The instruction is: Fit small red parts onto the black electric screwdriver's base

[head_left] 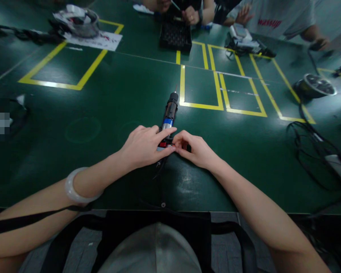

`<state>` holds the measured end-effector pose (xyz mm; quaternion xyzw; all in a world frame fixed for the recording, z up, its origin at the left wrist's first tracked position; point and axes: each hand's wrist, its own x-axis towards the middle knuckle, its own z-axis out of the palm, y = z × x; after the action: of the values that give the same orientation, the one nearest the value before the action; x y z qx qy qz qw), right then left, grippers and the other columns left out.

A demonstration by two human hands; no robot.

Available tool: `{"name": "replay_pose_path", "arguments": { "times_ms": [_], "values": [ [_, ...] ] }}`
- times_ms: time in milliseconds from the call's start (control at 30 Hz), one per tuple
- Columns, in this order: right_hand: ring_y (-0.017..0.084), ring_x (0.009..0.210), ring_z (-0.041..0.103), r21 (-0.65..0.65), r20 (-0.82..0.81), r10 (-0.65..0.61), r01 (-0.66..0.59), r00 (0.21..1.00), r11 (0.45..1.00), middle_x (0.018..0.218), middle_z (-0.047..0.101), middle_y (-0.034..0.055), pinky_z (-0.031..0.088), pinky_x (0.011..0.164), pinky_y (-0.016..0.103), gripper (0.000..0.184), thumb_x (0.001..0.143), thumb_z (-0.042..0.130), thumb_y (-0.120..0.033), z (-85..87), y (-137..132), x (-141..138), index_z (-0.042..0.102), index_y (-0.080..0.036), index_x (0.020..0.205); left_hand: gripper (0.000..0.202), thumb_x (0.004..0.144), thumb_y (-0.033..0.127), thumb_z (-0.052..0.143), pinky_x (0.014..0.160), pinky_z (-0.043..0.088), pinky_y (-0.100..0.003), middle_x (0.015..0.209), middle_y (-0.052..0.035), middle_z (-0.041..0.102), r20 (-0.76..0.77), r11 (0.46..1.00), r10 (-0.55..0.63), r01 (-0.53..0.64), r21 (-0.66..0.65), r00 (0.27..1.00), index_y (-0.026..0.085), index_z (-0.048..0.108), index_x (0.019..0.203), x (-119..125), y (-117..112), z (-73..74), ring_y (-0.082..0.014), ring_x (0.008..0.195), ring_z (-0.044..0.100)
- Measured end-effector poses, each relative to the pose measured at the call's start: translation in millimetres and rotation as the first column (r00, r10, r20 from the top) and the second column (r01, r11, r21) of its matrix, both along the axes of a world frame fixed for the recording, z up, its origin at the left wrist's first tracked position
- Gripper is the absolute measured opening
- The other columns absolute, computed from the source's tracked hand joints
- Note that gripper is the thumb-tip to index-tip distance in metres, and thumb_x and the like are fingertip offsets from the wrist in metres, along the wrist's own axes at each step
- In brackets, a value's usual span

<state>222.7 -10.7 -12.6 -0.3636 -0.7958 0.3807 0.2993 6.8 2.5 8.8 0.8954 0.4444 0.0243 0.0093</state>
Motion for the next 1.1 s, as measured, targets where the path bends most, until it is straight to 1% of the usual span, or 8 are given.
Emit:
{"name": "replay_pose_path", "arguments": {
  "times_ms": [300, 500, 600, 733, 867, 967, 1033, 1100],
  "values": [
    [0.013, 0.081, 0.062, -0.053, -0.082, 0.048, -0.053, 0.995, 0.997, 0.089, 0.065, 0.0005, 0.050, 0.076, 0.028, 0.022, 0.087, 0.058, -0.011, -2.4, 1, 3, 0.051, -0.020, 0.106, 0.052, 0.099, 0.053, 0.040, 0.078, 0.042, -0.037, 0.098, -0.0084, 0.062, 0.015, 0.999, 0.029, -0.030, 0.012, 0.999, 0.033, 0.052, 0.146, -4, 1, -5.0, -0.0275, 0.093, 0.063],
    [0.012, 0.076, 0.060, -0.020, -0.081, 0.002, -0.004, 0.997, 1.000, 0.086, 0.065, -0.0005, 0.048, 0.073, 0.027, 0.020, 0.088, 0.058, -0.013, -6.2, 6, 8, 0.052, -0.020, 0.106, 0.055, 0.100, 0.054, 0.036, 0.080, 0.042, -0.037, 0.099, -0.0096, 0.059, -0.075, 0.995, 0.096, -0.095, 0.021, 0.992, 0.034, 0.048, 0.150, -32, 18, -1.5, -0.0275, 0.091, 0.060],
    [0.012, 0.076, 0.060, -0.008, -0.081, -0.018, 0.017, 0.997, 1.000, 0.086, 0.065, -0.0005, 0.047, 0.072, 0.027, 0.020, 0.088, 0.058, -0.013, -7.0, 8, 10, 0.053, -0.020, 0.106, 0.058, 0.101, 0.056, 0.031, 0.081, 0.043, -0.036, 0.099, -0.0103, 0.057, -0.122, 0.986, 0.167, -0.167, 0.008, 0.978, 0.032, 0.044, 0.153, -64, 38, 1.8, -0.0260, 0.090, 0.058],
    [0.012, 0.078, 0.060, -0.018, -0.058, -0.015, 0.014, 0.998, 1.000, 0.087, 0.065, -0.0001, 0.047, 0.073, 0.027, 0.020, 0.089, 0.058, -0.016, -6.5, 8, 9, 0.053, -0.020, 0.108, 0.058, 0.103, 0.053, 0.031, 0.087, 0.045, -0.037, 0.098, -0.0084, 0.055, -0.181, 0.959, 0.283, -0.279, 0.045, 0.942, 0.032, 0.039, 0.156, -128, 81, -1.2, -0.0236, 0.088, 0.054],
    [0.013, 0.078, 0.059, -0.026, -0.052, -0.007, 0.006, 0.999, 1.000, 0.088, 0.064, 0.0001, 0.047, 0.073, 0.027, 0.022, 0.090, 0.057, -0.017, -5.8, 8, 9, 0.052, -0.020, 0.112, 0.058, 0.103, 0.052, 0.032, 0.096, 0.044, -0.043, 0.119, -0.0079, 0.057, -0.231, 0.913, 0.408, -0.402, 0.075, 0.883, 0.035, 0.032, 0.159, -200, 129, -7.3, -0.0226, 0.096, 0.051],
    [0.013, 0.079, 0.059, -0.028, -0.046, -0.008, 0.006, 0.999, 1.000, 0.088, 0.064, 0.0001, 0.047, 0.072, 0.027, 0.023, 0.091, 0.057, -0.018, -6.1, 8, 9, 0.052, -0.021, 0.114, 0.062, 0.103, 0.054, 0.028, 0.101, 0.040, -0.048, 0.126, -0.0081, 0.055, -0.298, 0.842, 0.527, -0.536, 0.059, 0.796, 0.034, 0.025, 0.162, -240, 155, -6.9, -0.0228, 0.100, 0.049],
    [0.013, 0.079, 0.059, -0.024, -0.038, -0.009, 0.008, 0.999, 1.000, 0.089, 0.064, 0.0004, 0.046, 0.073, 0.027, 0.024, 0.092, 0.057, -0.019, -6.5, 8, 9, 0.052, -0.021, 0.115, 0.065, 0.103, 0.057, 0.025, 0.105, 0.036, -0.051, 0.128, -0.0081, 0.054, -0.313, 0.794, 0.589, -0.607, 0.048, 0.745, 0.033, 0.023, 0.163, -258, 165, -5.2, -0.0237, 0.104, 0.048],
    [0.013, 0.080, 0.060, -0.019, -0.034, -0.006, 0.005, 0.999, 1.000, 0.090, 0.064, 0.0006, 0.046, 0.073, 0.028, 0.024, 0.092, 0.057, -0.019, -6.8, 8, 9, 0.053, -0.021, 0.116, 0.067, 0.101, 0.060, 0.022, 0.109, 0.031, -0.054, 0.128, -0.0064, 0.054, -0.276, 0.760, 0.631, -0.650, 0.029, 0.725, 0.034, 0.027, 0.162, -269, 170, -4.0, -0.0246, 0.109, 0.047]
  ]
}}
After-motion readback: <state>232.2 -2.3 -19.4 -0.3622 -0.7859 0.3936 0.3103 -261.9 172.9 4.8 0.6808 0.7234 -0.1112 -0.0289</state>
